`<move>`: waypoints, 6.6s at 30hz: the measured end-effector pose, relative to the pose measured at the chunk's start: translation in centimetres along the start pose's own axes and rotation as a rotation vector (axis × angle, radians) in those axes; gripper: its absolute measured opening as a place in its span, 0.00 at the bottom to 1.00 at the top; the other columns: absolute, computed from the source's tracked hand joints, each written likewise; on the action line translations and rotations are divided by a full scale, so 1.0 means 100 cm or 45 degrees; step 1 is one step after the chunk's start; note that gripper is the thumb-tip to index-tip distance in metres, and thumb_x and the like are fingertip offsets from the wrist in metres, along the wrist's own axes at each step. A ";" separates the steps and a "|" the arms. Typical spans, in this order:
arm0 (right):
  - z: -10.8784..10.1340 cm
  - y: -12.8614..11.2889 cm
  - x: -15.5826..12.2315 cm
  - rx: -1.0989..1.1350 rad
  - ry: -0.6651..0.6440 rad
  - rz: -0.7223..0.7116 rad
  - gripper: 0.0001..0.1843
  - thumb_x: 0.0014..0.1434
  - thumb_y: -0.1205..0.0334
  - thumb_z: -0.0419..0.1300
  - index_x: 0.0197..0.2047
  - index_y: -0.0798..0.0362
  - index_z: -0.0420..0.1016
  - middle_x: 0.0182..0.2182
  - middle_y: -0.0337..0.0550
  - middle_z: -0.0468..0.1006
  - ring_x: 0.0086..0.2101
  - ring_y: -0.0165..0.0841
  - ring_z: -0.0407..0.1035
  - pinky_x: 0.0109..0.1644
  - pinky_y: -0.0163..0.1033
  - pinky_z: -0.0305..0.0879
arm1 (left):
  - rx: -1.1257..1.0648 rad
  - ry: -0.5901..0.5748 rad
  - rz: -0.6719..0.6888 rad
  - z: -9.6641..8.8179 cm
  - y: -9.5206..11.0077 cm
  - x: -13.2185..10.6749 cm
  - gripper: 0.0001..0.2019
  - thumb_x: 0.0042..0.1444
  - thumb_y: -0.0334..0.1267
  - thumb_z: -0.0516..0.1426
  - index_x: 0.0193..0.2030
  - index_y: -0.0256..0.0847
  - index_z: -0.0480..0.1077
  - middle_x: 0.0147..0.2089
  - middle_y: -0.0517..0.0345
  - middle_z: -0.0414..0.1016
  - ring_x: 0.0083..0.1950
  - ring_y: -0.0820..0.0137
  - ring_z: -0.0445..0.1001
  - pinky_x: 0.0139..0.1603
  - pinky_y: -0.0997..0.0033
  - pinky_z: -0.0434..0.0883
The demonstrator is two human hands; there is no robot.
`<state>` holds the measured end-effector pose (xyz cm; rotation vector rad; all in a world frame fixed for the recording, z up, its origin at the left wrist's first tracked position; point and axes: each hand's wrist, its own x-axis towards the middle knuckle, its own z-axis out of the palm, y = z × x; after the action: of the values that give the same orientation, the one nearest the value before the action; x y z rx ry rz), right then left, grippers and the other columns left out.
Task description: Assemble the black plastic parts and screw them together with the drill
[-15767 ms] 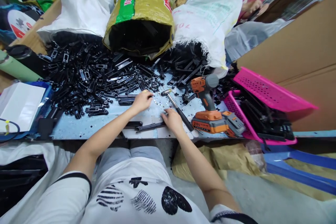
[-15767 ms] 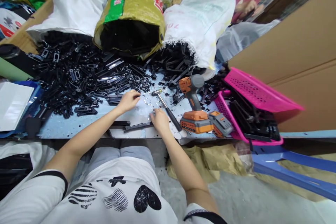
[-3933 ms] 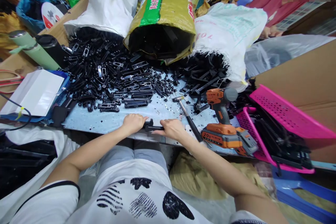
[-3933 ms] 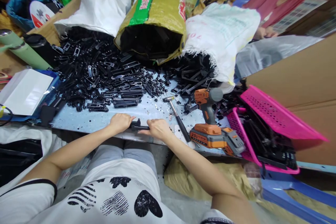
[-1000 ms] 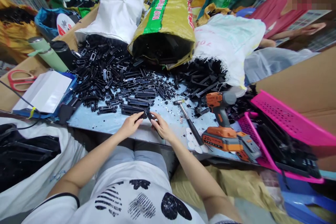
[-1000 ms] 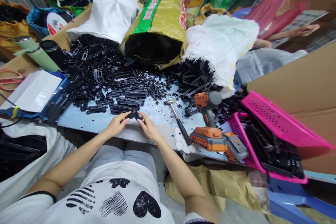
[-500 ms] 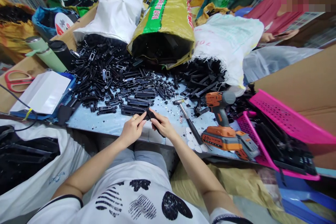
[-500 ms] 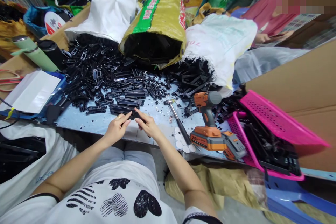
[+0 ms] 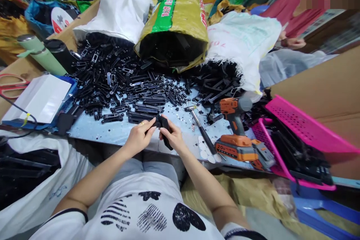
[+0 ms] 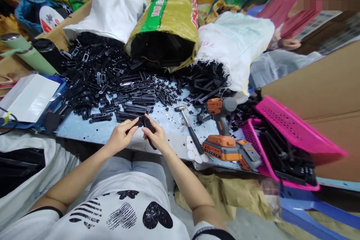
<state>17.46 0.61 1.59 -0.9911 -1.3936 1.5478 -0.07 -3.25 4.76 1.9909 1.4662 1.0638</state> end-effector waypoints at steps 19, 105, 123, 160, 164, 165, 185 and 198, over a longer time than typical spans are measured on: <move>-0.011 -0.008 0.012 -0.824 -0.153 -0.590 0.27 0.62 0.52 0.54 0.62 0.50 0.62 0.38 0.45 0.77 0.33 0.30 0.72 0.42 0.38 0.71 | 0.177 0.135 0.020 0.017 0.000 -0.004 0.19 0.64 0.38 0.47 0.60 0.39 0.63 0.42 0.50 0.73 0.41 0.68 0.74 0.42 0.70 0.72; -0.046 -0.036 -0.028 -2.100 -0.463 -0.562 0.24 0.67 0.47 0.43 0.36 0.56 0.71 0.29 0.48 0.75 0.32 0.34 0.67 0.35 0.39 0.47 | 0.335 -0.619 0.045 0.023 -0.048 0.008 0.35 0.45 0.59 0.60 0.55 0.39 0.61 0.51 0.48 0.71 0.50 0.57 0.72 0.47 0.61 0.68; -0.053 0.010 0.007 -1.791 -0.720 0.012 0.23 0.68 0.48 0.38 0.49 0.53 0.65 0.35 0.46 0.78 0.34 0.35 0.71 0.35 0.35 0.56 | 0.216 0.077 0.412 0.020 -0.006 -0.001 0.14 0.62 0.39 0.50 0.49 0.36 0.69 0.46 0.46 0.75 0.52 0.62 0.70 0.54 0.58 0.67; -0.057 -0.066 -0.081 -0.615 0.310 -0.019 0.25 0.64 0.41 0.38 0.31 0.51 0.62 0.17 0.34 0.61 0.19 0.27 0.58 0.26 0.33 0.57 | 0.847 -0.547 0.477 0.129 -0.009 -0.027 0.54 0.49 0.65 0.52 0.66 0.14 0.43 0.69 0.27 0.39 0.71 0.48 0.33 0.69 0.54 0.35; -0.018 -0.032 -0.095 -0.740 -0.044 0.145 0.29 0.62 0.37 0.38 0.25 0.51 0.60 0.18 0.37 0.64 0.19 0.28 0.57 0.26 0.35 0.59 | 0.704 -0.542 0.461 0.133 -0.016 -0.029 0.47 0.53 0.57 0.52 0.66 0.15 0.44 0.69 0.28 0.41 0.71 0.49 0.34 0.69 0.53 0.38; -0.015 -0.020 -0.093 -0.786 -0.138 0.241 0.30 0.61 0.36 0.38 0.24 0.51 0.59 0.18 0.38 0.64 0.19 0.28 0.57 0.26 0.35 0.59 | 0.663 -0.546 0.452 0.134 -0.017 -0.029 0.46 0.53 0.56 0.52 0.66 0.16 0.44 0.69 0.28 0.42 0.71 0.49 0.35 0.68 0.52 0.39; -0.023 0.007 -0.003 -2.008 -0.450 -0.340 0.14 0.66 0.55 0.49 0.43 0.56 0.68 0.36 0.48 0.73 0.35 0.35 0.68 0.35 0.37 0.56 | 0.604 0.031 0.224 -0.016 -0.021 -0.011 0.18 0.57 0.49 0.54 0.44 0.36 0.72 0.39 0.47 0.74 0.43 0.62 0.73 0.49 0.60 0.67; -0.042 -0.049 -0.019 -2.199 -0.404 -0.691 0.14 0.66 0.69 0.43 0.40 0.52 0.70 0.40 0.45 0.74 0.33 0.32 0.61 0.33 0.40 0.47 | 0.586 -0.067 0.385 0.009 -0.016 0.003 0.30 0.53 0.55 0.57 0.57 0.37 0.64 0.54 0.42 0.69 0.58 0.53 0.65 0.58 0.54 0.59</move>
<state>22.31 0.65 6.15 -1.0145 -2.9184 -0.2536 -0.30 -2.36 3.17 2.6068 1.5170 0.8269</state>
